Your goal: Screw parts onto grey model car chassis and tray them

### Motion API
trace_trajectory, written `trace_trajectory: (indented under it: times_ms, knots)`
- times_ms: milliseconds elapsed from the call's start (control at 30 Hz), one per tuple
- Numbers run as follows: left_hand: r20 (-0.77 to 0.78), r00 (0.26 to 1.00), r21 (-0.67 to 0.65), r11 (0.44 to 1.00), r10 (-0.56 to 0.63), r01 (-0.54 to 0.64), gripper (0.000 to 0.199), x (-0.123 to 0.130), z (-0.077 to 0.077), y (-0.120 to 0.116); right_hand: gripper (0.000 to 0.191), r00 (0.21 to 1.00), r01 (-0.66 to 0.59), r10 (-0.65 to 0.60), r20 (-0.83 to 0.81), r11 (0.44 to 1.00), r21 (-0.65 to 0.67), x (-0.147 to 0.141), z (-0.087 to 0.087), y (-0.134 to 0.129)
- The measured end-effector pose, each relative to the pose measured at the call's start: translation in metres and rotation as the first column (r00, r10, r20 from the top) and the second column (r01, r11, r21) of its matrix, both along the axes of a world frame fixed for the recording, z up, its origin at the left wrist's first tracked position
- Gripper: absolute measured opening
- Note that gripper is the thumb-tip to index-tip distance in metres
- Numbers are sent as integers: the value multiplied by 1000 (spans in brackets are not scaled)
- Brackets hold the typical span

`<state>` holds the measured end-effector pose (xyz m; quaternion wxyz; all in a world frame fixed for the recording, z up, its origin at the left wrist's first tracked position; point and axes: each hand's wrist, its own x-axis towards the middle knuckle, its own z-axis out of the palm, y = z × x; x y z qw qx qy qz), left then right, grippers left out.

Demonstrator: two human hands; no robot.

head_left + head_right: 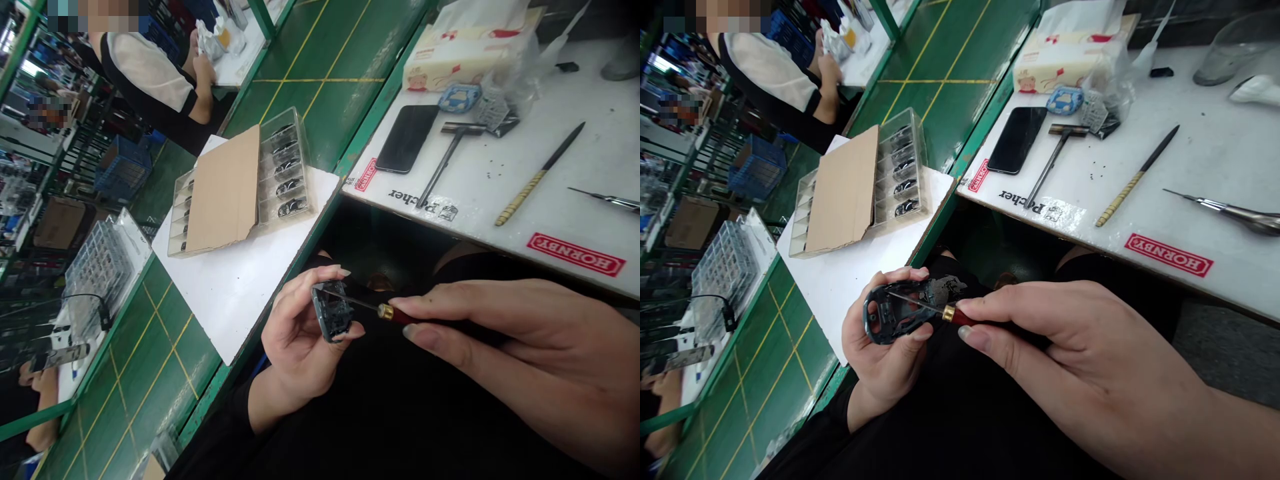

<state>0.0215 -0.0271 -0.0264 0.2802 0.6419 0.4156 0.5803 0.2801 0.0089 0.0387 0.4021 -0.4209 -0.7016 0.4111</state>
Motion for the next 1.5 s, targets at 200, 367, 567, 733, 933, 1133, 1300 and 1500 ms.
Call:
trace_trajectory:
  times_ms: [200, 367, 567, 733, 933, 1133, 1300, 1500]
  knots:
    - [5, 1000, 58, 998, -4, 4, 74, 5, 6, 4, 21, 997, -69, 68, -33, 997, -38, 15, -15, -15]
    - [1, 1000, 60, 998, -25, 25, 77, 3, 7, 5, 31, 999, 5, -4, -48, 1000, 12, 12, -14, -18]
    - [38, 998, 65, 997, -45, 42, 80, 3, 6, 1, 19, 995, -88, 85, -43, 993, -82, 18, -16, -8]
    - [5, 1000, 52, 998, -31, 30, 78, 4, 8, 3, 36, 1000, 6, -5, -22, 998, 70, 13, -16, -23]
    - [-8, 1000, 45, 999, -25, 25, 79, 2, 7, 3, 32, 999, 30, -29, -30, 999, 40, 9, -14, -27]
    - [14, 1000, 63, 998, -22, 21, 76, 4, 5, 3, 35, 999, -37, 37, -30, 999, 16, 17, -16, -13]
    - [53, 998, 4, 999, -41, 40, 78, 5, -2, 2, 22, 998, -64, 64, 2, 998, 4, 17, -15, -8]
    - [399, 898, -256, 963, 185, -84, 53, 16, -3, 16, 19, 989, -82, 79, 123, 997, 13, 23, -26, -4]
